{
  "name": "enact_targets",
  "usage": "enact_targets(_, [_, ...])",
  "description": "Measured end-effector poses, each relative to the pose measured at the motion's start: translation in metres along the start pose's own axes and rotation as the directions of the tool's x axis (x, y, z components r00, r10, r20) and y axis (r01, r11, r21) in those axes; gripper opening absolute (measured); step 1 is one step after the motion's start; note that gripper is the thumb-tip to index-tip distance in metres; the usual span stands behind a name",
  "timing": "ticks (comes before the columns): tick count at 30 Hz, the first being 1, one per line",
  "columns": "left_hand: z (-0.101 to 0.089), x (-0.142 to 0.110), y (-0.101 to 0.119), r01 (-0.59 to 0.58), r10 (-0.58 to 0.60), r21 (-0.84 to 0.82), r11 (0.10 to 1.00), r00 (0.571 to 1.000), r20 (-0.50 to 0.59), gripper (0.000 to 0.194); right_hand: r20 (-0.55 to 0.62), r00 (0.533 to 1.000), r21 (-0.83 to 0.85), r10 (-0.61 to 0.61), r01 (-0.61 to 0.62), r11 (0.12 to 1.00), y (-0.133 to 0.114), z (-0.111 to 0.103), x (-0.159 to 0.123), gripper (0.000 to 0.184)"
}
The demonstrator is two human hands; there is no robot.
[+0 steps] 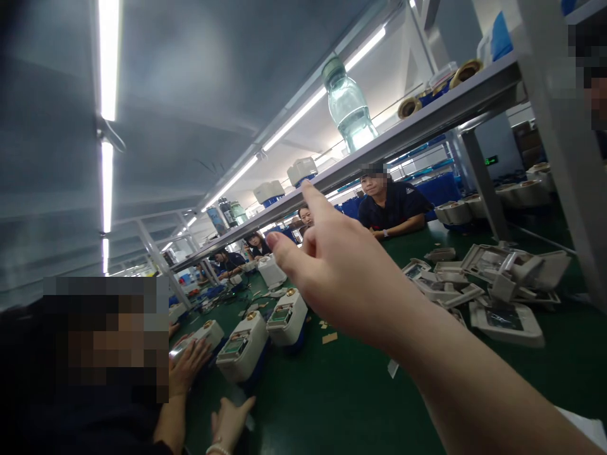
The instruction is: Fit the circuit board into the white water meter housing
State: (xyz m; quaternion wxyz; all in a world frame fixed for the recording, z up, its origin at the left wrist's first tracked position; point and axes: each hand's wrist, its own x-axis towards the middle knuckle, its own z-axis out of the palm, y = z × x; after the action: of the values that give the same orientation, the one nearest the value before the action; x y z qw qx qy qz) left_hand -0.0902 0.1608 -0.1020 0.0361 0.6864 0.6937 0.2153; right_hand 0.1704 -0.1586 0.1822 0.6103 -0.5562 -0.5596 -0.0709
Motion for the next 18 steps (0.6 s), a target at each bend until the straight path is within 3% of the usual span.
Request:
enact_targets(3, [0.008,-0.006,0.005,0.111,-0.113,0.122,0.986,0.994,0.008,0.044,-0.086,0.995,0.145,0.055,-0.042,0.989,0.011,-0.002,-0.035,0.069])
enact_targets(7, [0.012,-0.010,0.014,0.137,-0.140,0.207,0.969,0.990,0.001,0.050,-0.116,0.992,0.116,0.055,-0.042,0.992,0.023,0.005,-0.057,0.059])
enact_targets(12, [0.006,-0.013,0.018,0.126,-0.132,0.258,0.958,0.991,0.009,0.050,-0.133,0.987,0.089,-0.090,0.103,0.991,0.020,0.015,-0.056,0.066])
enact_targets(16, [0.002,-0.017,0.020,0.122,-0.131,0.276,0.953,0.991,0.013,0.048,-0.205,0.950,-0.006,-0.234,0.238,0.971,0.018,0.019,-0.060,0.028])
enact_targets(18, [0.001,-0.019,0.022,0.118,-0.127,0.289,0.950,0.992,0.011,0.048,-0.267,0.910,-0.015,-0.318,0.326,0.945,0.017,0.021,-0.064,0.020])
